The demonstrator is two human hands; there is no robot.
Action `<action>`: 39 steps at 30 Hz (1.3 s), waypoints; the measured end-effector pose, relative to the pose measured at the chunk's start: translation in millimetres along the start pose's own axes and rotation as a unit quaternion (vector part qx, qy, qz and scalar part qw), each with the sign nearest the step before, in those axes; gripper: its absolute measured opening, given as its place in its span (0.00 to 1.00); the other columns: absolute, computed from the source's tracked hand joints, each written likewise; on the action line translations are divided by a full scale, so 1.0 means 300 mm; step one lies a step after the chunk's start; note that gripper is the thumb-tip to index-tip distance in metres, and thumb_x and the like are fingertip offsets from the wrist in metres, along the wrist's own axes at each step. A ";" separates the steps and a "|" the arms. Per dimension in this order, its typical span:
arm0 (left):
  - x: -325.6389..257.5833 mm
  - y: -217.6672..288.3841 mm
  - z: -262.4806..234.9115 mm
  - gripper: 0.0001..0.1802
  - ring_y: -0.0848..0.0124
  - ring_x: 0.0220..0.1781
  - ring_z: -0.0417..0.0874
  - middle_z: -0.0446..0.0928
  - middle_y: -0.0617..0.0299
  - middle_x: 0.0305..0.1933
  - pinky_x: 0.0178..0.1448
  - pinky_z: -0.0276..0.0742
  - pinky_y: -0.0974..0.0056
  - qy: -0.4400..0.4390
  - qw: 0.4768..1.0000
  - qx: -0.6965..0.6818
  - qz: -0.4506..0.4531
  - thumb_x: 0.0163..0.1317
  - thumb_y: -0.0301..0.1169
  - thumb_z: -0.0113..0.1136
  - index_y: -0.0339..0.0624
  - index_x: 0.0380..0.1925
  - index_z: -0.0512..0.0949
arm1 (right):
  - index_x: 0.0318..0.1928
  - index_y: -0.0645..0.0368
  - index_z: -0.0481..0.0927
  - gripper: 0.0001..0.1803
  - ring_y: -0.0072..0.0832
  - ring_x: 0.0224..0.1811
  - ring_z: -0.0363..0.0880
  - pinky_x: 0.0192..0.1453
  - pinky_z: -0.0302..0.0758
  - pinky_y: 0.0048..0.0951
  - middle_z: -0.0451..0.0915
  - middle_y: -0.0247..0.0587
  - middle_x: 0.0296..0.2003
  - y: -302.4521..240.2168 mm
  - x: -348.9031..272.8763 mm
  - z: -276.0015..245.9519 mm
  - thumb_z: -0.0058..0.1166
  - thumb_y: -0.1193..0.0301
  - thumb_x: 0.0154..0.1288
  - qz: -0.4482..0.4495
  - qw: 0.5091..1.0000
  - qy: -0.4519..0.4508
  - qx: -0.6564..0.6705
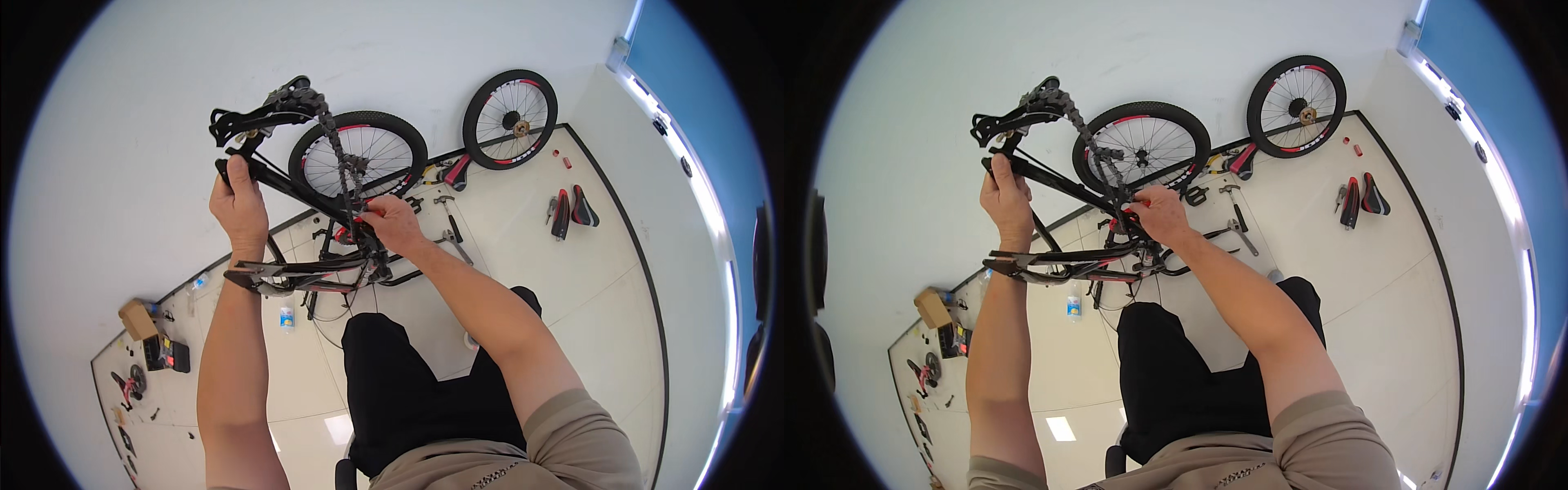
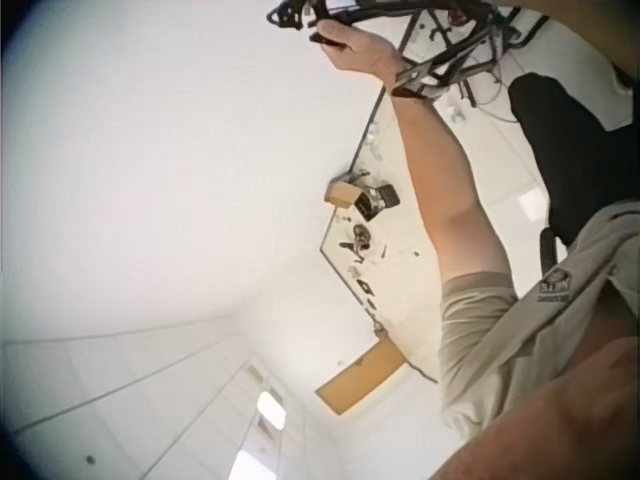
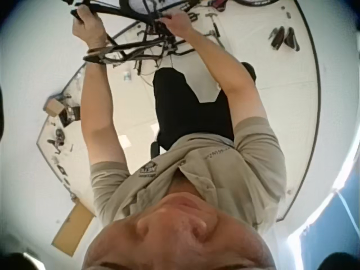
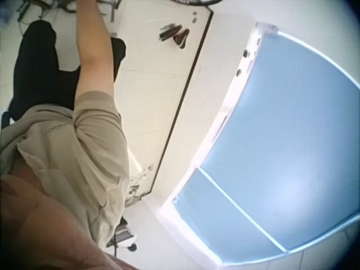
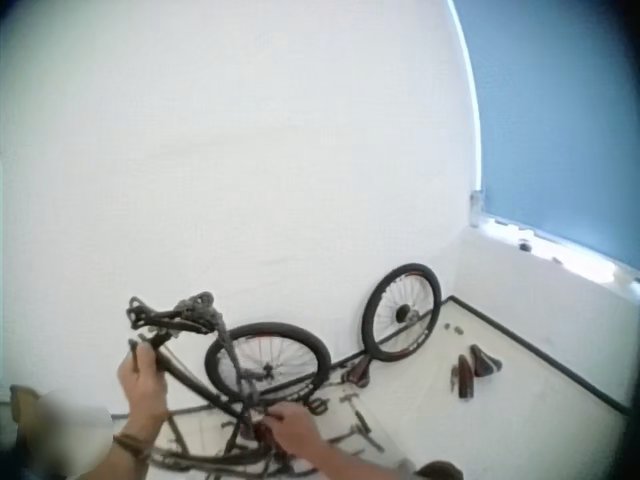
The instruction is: The person is assembling a bicycle by attaching the chain to the rear derailleur and crankset. They manipulate the chain with their hands to route it through the gears and then rotate the crank arm to test the movement.
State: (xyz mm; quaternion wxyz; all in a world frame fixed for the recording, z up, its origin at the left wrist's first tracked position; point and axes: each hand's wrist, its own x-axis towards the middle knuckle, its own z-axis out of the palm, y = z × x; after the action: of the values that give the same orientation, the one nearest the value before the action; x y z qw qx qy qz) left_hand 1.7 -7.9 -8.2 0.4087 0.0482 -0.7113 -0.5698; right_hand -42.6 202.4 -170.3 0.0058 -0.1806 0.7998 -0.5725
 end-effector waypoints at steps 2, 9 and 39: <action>0.003 0.003 0.015 0.25 0.83 0.19 0.62 0.65 0.73 0.18 0.22 0.57 0.73 -0.006 1.000 -0.008 -0.006 0.72 0.50 0.55 0.43 0.23 0.71 | 0.43 0.63 0.80 0.12 0.45 0.43 0.82 0.48 0.76 0.38 0.84 0.49 0.38 0.029 0.004 -0.014 0.58 0.68 0.63 0.009 0.996 0.087 0.033; 0.005 0.016 0.012 0.24 0.82 0.16 0.62 0.65 0.72 0.17 0.19 0.56 0.73 -0.004 1.000 -0.007 -0.014 0.73 0.50 0.54 0.45 0.24 0.69 | 0.41 0.59 0.76 0.09 0.48 0.41 0.81 0.47 0.76 0.43 0.83 0.48 0.36 0.123 -0.028 -0.156 0.57 0.70 0.63 0.024 0.980 0.184 -0.070; 0.005 0.023 0.019 0.25 0.80 0.15 0.62 0.66 0.69 0.18 0.19 0.58 0.71 -0.006 1.000 -0.006 -0.006 0.74 0.50 0.52 0.43 0.24 0.69 | 0.33 0.64 0.83 0.14 0.53 0.37 0.80 0.42 0.74 0.45 0.81 0.56 0.30 0.351 -0.003 -0.045 0.55 0.65 0.65 0.105 0.992 0.064 -0.021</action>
State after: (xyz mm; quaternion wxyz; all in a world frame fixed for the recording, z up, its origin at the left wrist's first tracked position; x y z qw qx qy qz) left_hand -0.2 -1.9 -1.6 0.4013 0.0463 -0.7103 -0.5764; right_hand -74.5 244.5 -262.3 0.0107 -0.0585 0.8251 -0.5619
